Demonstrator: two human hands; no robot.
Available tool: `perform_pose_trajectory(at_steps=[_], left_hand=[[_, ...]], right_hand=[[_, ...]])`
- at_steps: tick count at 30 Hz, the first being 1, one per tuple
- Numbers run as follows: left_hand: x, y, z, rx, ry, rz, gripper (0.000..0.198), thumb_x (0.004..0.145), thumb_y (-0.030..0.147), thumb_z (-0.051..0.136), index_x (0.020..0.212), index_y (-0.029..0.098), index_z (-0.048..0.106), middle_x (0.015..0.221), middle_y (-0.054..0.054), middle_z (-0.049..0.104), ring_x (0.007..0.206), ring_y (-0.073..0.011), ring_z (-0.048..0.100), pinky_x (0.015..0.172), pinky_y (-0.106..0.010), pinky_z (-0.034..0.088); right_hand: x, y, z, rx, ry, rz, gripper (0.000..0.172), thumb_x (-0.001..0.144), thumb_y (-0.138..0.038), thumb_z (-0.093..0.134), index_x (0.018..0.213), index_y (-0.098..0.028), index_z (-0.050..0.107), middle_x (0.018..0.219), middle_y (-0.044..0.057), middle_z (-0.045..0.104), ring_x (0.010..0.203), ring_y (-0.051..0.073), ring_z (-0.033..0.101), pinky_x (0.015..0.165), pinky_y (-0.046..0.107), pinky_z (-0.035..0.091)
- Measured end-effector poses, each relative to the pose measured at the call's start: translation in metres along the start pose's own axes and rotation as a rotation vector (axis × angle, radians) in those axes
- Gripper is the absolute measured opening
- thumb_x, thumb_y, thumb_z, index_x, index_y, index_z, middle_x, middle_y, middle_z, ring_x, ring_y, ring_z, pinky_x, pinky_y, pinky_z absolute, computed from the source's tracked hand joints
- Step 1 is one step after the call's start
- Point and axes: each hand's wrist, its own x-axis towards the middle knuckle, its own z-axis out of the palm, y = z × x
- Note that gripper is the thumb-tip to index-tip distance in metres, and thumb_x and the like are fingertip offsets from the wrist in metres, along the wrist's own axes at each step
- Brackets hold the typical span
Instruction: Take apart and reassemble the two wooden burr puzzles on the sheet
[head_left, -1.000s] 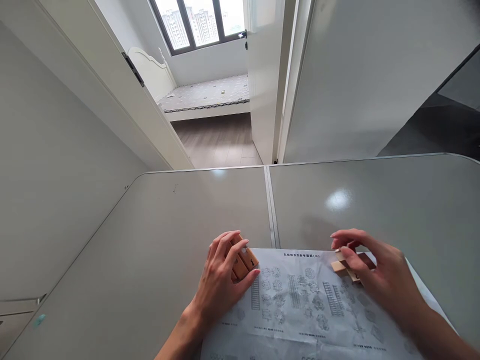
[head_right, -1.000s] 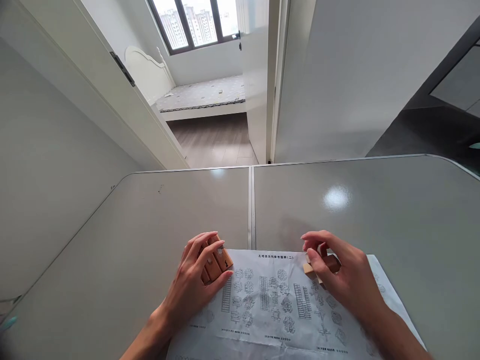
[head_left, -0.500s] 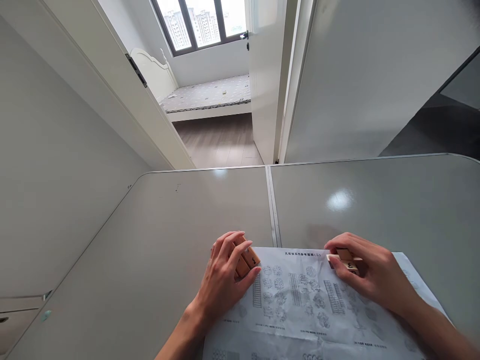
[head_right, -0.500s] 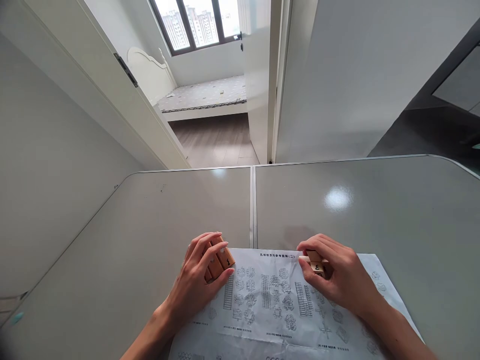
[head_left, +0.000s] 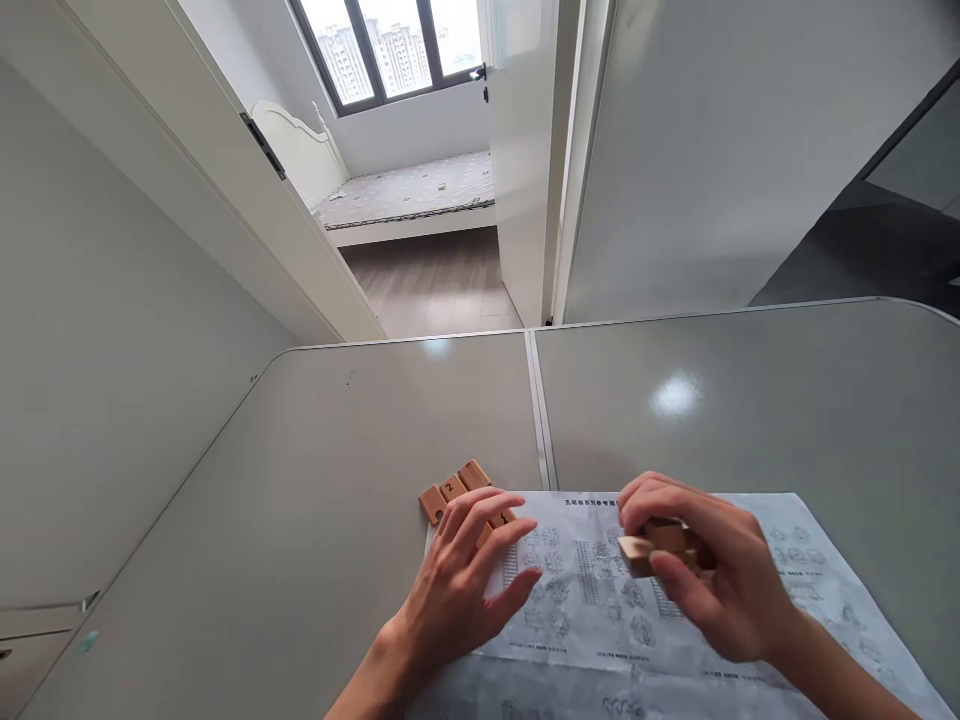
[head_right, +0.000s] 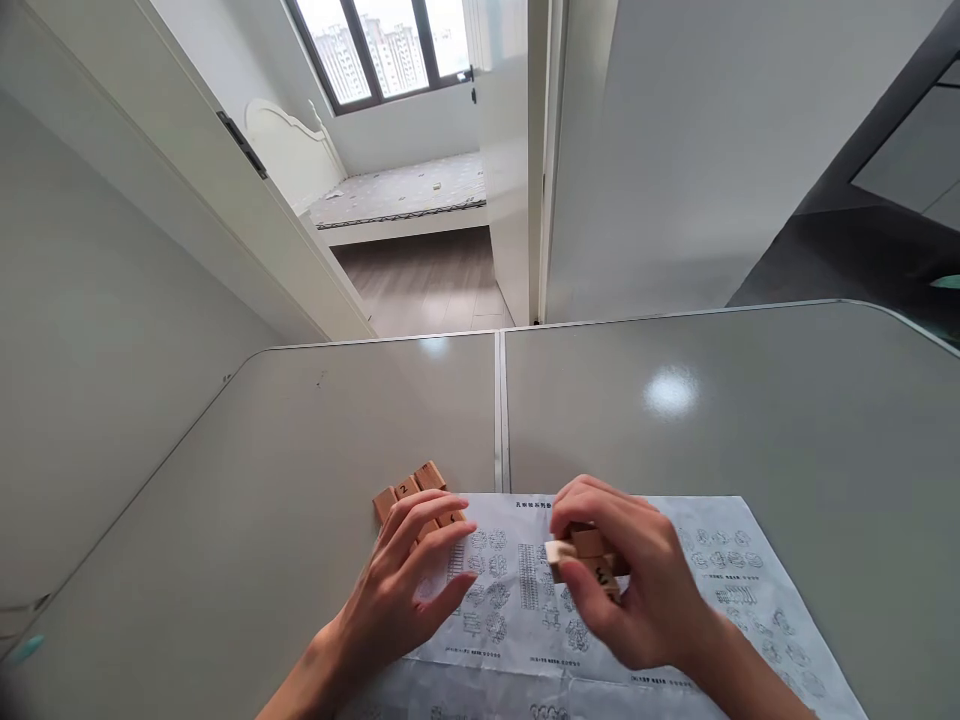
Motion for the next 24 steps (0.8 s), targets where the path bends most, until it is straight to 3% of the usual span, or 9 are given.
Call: perform_pose_trajectory(at_steps=[2,4,6,8,11,16,19,21,24], left_hand=[[0.001,0.006,0.002,-0.017,0.007,0.009,0.029,0.102,0.025,0.069,0.13,0.019,0.063,0.122,-0.012,0.071,0.118,-0.026,0.064,0.103,-0.041,0.055],[-0.001,0.011,0.004,-0.057,0.007,-0.02,0.018,0.105,0.029,0.066,0.12,0.02,0.063,0.097,-0.005,0.071,0.089,-0.0191,0.066,0.085,-0.032,0.055],[-0.005,0.016,0.008,-0.138,-0.034,-0.092,0.013,0.109,0.033,0.058,0.105,0.021,0.059,0.074,0.004,0.06,0.062,-0.0122,0.055,0.067,-0.025,0.048],[-0.009,0.021,0.011,-0.234,-0.089,-0.159,0.028,0.113,0.039,0.046,0.092,0.022,0.051,0.063,0.008,0.05,0.05,-0.0095,0.044,0.058,-0.024,0.039],[-0.012,0.025,0.014,-0.31,-0.128,-0.183,0.041,0.114,0.049,0.037,0.083,0.023,0.042,0.062,0.008,0.047,0.049,-0.0096,0.04,0.057,-0.026,0.035],[-0.007,0.026,0.014,-0.404,-0.032,-0.152,0.045,0.115,0.048,0.031,0.08,0.023,0.042,0.062,0.006,0.042,0.051,-0.0109,0.037,0.056,-0.026,0.033],[-0.004,0.027,0.014,-0.411,0.05,-0.177,0.048,0.115,0.049,0.036,0.075,0.022,0.041,0.061,0.007,0.036,0.051,-0.0103,0.031,0.054,-0.025,0.03],[-0.003,0.028,0.014,-0.395,0.08,-0.199,0.05,0.114,0.05,0.039,0.072,0.022,0.041,0.06,0.007,0.035,0.051,-0.01,0.03,0.053,-0.025,0.03],[-0.004,0.028,0.014,-0.375,0.105,-0.221,0.052,0.114,0.051,0.039,0.071,0.021,0.044,0.06,0.006,0.04,0.051,-0.0097,0.034,0.053,-0.025,0.032]], right_hand=[[0.008,-0.008,0.012,0.024,-0.045,-0.115,0.018,0.109,-0.034,0.043,0.106,-0.023,0.057,0.079,0.005,0.06,0.068,0.022,0.061,0.057,0.033,0.045],[0.016,-0.015,0.024,0.06,-0.077,-0.153,0.026,0.111,-0.025,0.029,0.107,-0.023,0.055,0.077,0.004,0.058,0.063,0.02,0.055,0.056,0.032,0.043],[0.021,-0.018,0.035,0.085,-0.082,-0.194,0.027,0.11,-0.024,0.027,0.108,-0.023,0.054,0.077,0.003,0.056,0.061,0.019,0.05,0.056,0.032,0.041],[0.025,-0.02,0.044,0.105,-0.066,-0.215,0.023,0.11,-0.025,0.03,0.109,-0.023,0.052,0.077,0.002,0.055,0.062,0.018,0.05,0.057,0.032,0.041],[0.028,-0.022,0.055,0.126,-0.047,-0.208,0.019,0.107,-0.023,0.033,0.11,-0.023,0.051,0.078,0.001,0.055,0.063,0.018,0.05,0.058,0.032,0.041],[0.024,-0.026,0.066,0.158,-0.066,-0.185,0.021,0.108,-0.027,0.033,0.112,-0.023,0.053,0.081,0.001,0.055,0.066,0.019,0.053,0.061,0.034,0.046],[0.018,-0.026,0.066,0.177,-0.082,-0.131,0.032,0.112,-0.039,0.033,0.132,-0.023,0.052,0.106,0.009,0.063,0.076,0.021,0.061,0.063,0.035,0.051],[0.013,-0.025,0.063,0.178,-0.113,-0.085,0.044,0.113,-0.052,0.035,0.146,-0.024,0.046,0.127,0.014,0.061,0.089,0.023,0.067,0.069,0.038,0.057],[0.007,-0.021,0.056,0.188,-0.162,-0.012,0.059,0.108,-0.066,0.043,0.154,-0.028,0.04,0.135,0.014,0.059,0.107,0.029,0.068,0.079,0.042,0.06]])
